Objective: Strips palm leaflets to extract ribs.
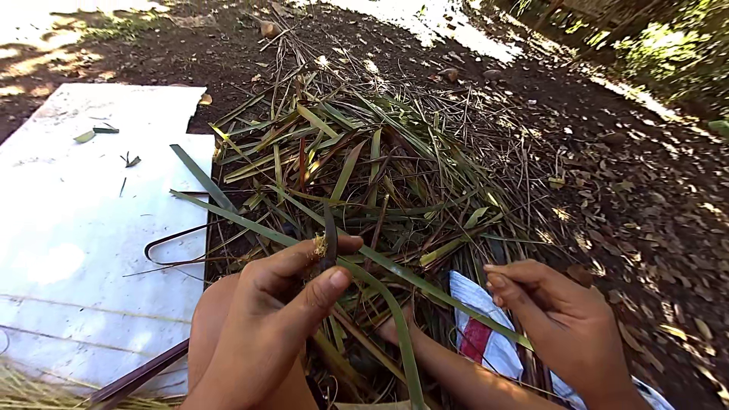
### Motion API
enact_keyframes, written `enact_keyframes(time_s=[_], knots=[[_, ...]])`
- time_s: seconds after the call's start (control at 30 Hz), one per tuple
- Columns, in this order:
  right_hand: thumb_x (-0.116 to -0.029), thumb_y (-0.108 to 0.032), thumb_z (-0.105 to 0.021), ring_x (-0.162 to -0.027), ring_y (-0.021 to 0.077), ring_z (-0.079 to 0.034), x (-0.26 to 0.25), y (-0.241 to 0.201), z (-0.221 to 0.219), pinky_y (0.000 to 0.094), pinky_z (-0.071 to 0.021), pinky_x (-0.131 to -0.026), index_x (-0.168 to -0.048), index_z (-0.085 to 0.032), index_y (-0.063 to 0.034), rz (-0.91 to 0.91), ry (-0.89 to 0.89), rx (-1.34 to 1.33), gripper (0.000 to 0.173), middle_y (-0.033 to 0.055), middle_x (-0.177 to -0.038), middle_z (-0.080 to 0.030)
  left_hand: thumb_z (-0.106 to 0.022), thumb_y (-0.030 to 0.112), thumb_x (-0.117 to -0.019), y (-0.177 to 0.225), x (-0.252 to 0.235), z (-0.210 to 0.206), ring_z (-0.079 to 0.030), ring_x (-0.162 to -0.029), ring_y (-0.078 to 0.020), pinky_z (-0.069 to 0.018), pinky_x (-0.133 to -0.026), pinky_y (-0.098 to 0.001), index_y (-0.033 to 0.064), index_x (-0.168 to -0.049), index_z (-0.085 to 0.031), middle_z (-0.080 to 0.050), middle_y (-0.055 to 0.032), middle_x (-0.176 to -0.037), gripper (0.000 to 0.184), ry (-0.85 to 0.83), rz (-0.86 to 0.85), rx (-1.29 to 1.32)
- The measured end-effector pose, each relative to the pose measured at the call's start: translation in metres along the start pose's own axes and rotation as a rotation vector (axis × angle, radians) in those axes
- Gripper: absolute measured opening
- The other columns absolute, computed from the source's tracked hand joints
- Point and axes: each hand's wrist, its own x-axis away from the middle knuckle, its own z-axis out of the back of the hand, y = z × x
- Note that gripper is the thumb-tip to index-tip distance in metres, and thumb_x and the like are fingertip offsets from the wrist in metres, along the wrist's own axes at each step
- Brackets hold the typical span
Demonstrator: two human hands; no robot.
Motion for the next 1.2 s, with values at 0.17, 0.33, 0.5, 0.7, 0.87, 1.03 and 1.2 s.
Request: enact_keyframes(time_s=[0.17, 0.33, 0.5, 0.7, 0.87, 1.03, 1.2], knots=[[-0.1049, -0.025, -0.057, -0.080, -0.0112, -0.062, -0.011, -0.016, -0.023, 0.0058, -0.0523, -0.073, -0.105, -0.069, -0.0190, -0.002, -0.054, -0.206, 0.013, -0.0171, -0.092, -0.068, -0.059, 0.025, -0.1035, -0.004, 0.000, -0.016, -0.053, -0.067, 0.0120, -0.0444, -0.058, -0.0066, 0.0084, -0.124, -0.070, -0.069, 0.0151, -0.091, 0.028, -0.017, -0.024, -0.131], [-0.1084, -0.025, -0.050, -0.076, -0.0158, -0.052, -0.021, -0.038, -0.052, 0.0015, -0.0417, -0.067, -0.111, -0.067, -0.0169, 0.082, -0.069, -0.472, 0.019, -0.0177, -0.093, -0.064, -0.059, 0.020, -0.1035, -0.015, -0.001, -0.034, -0.058, -0.077, 0.0106, -0.0484, -0.069, -0.0067, -0.0058, -0.121, -0.068, -0.072, 0.0014, -0.095, 0.032, -0.043, -0.141, -0.365], [-0.1012, -0.015, -0.063, -0.071, -0.0151, -0.048, -0.027, -0.058, -0.062, 0.0000, -0.0396, -0.064, -0.109, -0.065, -0.0059, 0.181, 0.023, -0.384, 0.012, -0.0096, -0.084, -0.062, -0.060, 0.020, -0.1025, -0.028, 0.003, -0.050, -0.066, -0.084, 0.0005, -0.0513, -0.079, -0.0119, -0.0046, -0.116, -0.069, -0.074, -0.0088, -0.094, 0.029, 0.027, -0.311, -0.685], [-0.0971, -0.016, -0.066, -0.063, -0.0013, -0.044, -0.037, -0.068, -0.056, 0.0059, -0.0346, -0.059, -0.116, -0.073, -0.0013, 0.331, -0.109, 0.004, 0.024, 0.0038, -0.072, -0.054, -0.057, 0.013, -0.0988, -0.033, 0.002, -0.054, -0.068, -0.081, -0.0050, -0.0513, -0.076, -0.0147, -0.0033, -0.112, -0.071, -0.075, -0.0094, -0.089, 0.025, 0.050, -0.345, -0.818], [-0.0963, -0.016, -0.064, -0.062, 0.0032, -0.047, -0.043, -0.078, -0.057, 0.0086, -0.0389, -0.060, -0.105, -0.077, -0.0024, 0.315, -0.131, 0.245, 0.021, 0.0047, -0.076, -0.063, -0.058, 0.014, -0.0985, -0.035, 0.000, -0.051, -0.064, -0.076, -0.0021, -0.0498, -0.074, -0.0122, -0.0021, -0.104, -0.071, -0.071, -0.0072, -0.083, 0.021, -0.017, -0.320, -0.822], [-0.0980, -0.012, -0.062, -0.064, 0.0096, -0.053, -0.036, -0.066, -0.062, 0.0136, -0.0418, -0.061, -0.096, -0.077, -0.0027, 0.412, -0.008, 0.349, 0.017, 0.0064, -0.070, -0.060, -0.062, 0.015, -0.0994, -0.033, -0.001, -0.048, -0.068, -0.090, 0.0001, -0.0517, -0.085, -0.0123, -0.0061, -0.120, -0.067, -0.075, -0.0088, -0.098, 0.030, -0.116, -0.238, -0.744], [-0.1002, -0.017, -0.062, -0.063, 0.0035, -0.049, -0.033, -0.053, -0.049, 0.0097, -0.0395, -0.060, -0.095, -0.073, -0.0016, 0.325, -0.001, 0.226, 0.019, 0.0049, -0.071, -0.057, -0.067, 0.024, -0.0985, -0.034, -0.001, -0.043, -0.065, -0.086, 0.0026, -0.0523, -0.081, -0.0114, -0.0073, -0.136, -0.056, -0.072, -0.0052, -0.097, 0.050, -0.146, -0.123, -0.659]])
